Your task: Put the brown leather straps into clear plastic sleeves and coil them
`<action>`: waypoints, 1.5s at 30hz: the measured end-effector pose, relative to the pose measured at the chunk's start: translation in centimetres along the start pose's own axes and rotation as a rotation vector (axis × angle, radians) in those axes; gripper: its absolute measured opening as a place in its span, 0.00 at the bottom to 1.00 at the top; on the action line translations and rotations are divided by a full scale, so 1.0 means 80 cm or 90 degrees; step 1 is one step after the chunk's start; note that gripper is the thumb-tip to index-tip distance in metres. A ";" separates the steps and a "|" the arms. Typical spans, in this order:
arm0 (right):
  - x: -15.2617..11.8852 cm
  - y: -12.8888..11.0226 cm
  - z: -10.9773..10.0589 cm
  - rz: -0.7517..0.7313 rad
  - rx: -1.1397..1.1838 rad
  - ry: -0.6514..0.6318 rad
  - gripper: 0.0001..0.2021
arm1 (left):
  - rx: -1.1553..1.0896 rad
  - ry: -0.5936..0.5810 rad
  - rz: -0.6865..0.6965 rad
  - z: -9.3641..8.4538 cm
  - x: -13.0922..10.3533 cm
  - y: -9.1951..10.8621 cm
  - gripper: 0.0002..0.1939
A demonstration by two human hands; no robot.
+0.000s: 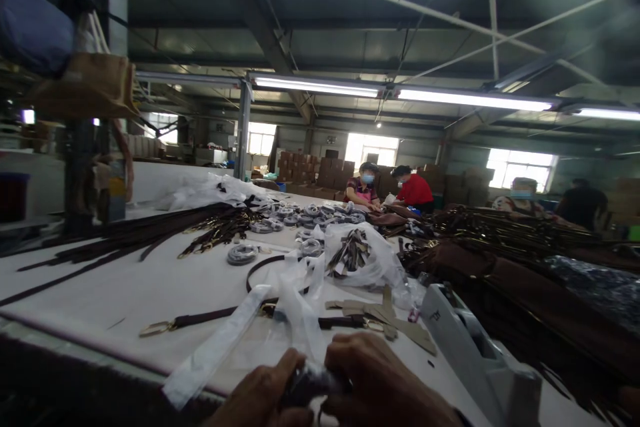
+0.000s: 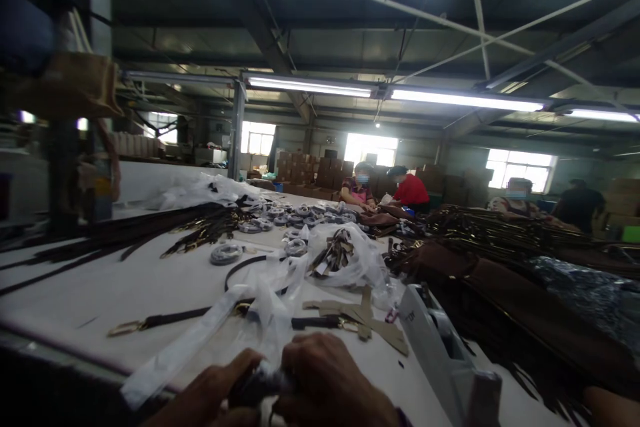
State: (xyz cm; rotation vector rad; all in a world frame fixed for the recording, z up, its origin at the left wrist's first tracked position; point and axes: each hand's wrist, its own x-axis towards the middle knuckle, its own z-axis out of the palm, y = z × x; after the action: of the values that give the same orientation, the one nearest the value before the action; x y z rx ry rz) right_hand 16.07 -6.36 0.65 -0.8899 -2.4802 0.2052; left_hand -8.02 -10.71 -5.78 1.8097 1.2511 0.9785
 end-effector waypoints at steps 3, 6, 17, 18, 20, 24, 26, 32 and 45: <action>0.078 0.037 -0.065 0.079 0.205 0.091 0.19 | -0.096 0.094 0.009 -0.030 0.017 0.024 0.24; 0.166 0.089 -0.127 0.199 0.304 0.439 0.17 | -0.086 0.142 -0.054 -0.063 0.057 0.030 0.24; 0.189 0.099 0.060 0.184 0.244 0.187 0.03 | 0.350 0.219 -0.081 -0.153 0.164 -0.029 0.09; 0.184 0.096 0.079 0.176 0.242 0.164 0.05 | 0.371 0.219 -0.097 -0.157 0.177 -0.035 0.08; 0.177 0.091 0.107 0.146 0.221 0.097 0.08 | 0.403 0.224 -0.139 -0.162 0.204 -0.050 0.07; 0.168 0.086 0.129 0.124 0.121 -0.044 0.04 | 0.400 0.224 -0.234 -0.161 0.243 -0.080 0.15; 0.165 0.086 0.132 0.144 0.085 -0.061 0.06 | 0.370 0.234 -0.263 -0.158 0.254 -0.087 0.17; 0.169 0.093 0.135 0.113 0.025 -0.104 0.14 | 0.181 0.336 -0.253 -0.170 0.283 -0.061 0.14; 0.168 0.147 0.168 0.035 0.101 0.056 0.20 | -0.122 0.570 0.076 -0.235 0.289 0.148 0.08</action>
State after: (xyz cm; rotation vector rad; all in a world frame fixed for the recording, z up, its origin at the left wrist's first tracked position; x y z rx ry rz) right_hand 6.96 11.58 -9.09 -0.8807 -2.3239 0.3690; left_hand -14.11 10.67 17.32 1.3150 1.4719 2.0293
